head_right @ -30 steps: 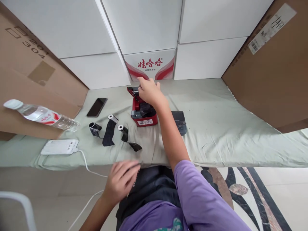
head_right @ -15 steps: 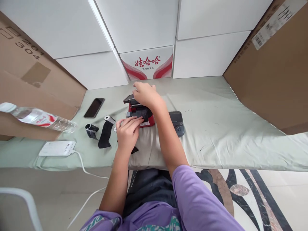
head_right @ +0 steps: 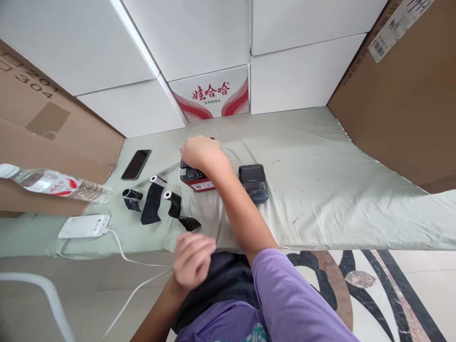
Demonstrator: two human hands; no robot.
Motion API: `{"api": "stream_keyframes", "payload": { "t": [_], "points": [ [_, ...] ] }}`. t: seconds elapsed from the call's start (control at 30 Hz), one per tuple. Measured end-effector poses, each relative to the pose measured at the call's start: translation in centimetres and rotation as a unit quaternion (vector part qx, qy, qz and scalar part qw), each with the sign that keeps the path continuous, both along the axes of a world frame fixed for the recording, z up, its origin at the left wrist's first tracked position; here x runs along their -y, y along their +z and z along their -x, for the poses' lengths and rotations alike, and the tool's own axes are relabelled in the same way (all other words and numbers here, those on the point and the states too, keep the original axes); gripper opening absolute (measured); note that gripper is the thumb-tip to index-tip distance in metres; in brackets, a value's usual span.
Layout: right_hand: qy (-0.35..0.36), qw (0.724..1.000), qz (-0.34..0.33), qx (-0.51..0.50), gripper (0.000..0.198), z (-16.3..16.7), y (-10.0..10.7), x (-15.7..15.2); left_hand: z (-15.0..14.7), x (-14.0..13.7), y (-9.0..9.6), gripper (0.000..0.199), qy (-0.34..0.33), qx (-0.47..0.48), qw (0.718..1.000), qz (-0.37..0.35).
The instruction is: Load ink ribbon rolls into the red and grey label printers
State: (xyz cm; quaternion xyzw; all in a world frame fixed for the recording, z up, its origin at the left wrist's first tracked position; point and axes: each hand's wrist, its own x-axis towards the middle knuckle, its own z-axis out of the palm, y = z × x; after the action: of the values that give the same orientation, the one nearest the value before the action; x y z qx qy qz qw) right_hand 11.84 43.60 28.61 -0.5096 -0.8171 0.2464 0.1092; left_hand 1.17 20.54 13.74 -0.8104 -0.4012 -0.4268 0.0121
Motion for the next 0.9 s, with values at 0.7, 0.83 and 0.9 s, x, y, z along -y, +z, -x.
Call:
{"api": "stream_keyframes", "payload": {
  "t": [0.7, 0.83, 0.9],
  "points": [
    [0.042, 0.996, -0.08, 0.023, 0.066, 0.8, -2.4, 4.9, -3.9, 5.3, -10.6, 0.021, -0.192, -0.166, 0.898, 0.359],
    [0.013, 0.986, -0.158, -0.046, 0.063, -3.7, -6.0, 13.3, -3.9, 5.1, -10.9, 0.024, -0.141, -0.089, 0.889, 0.426],
    [0.002, 0.992, -0.12, -0.027, 0.061, -4.5, -8.0, 16.9, -3.8, 4.9, -11.3, 0.024, -0.137, -0.057, 0.887, 0.438]
  ]
}}
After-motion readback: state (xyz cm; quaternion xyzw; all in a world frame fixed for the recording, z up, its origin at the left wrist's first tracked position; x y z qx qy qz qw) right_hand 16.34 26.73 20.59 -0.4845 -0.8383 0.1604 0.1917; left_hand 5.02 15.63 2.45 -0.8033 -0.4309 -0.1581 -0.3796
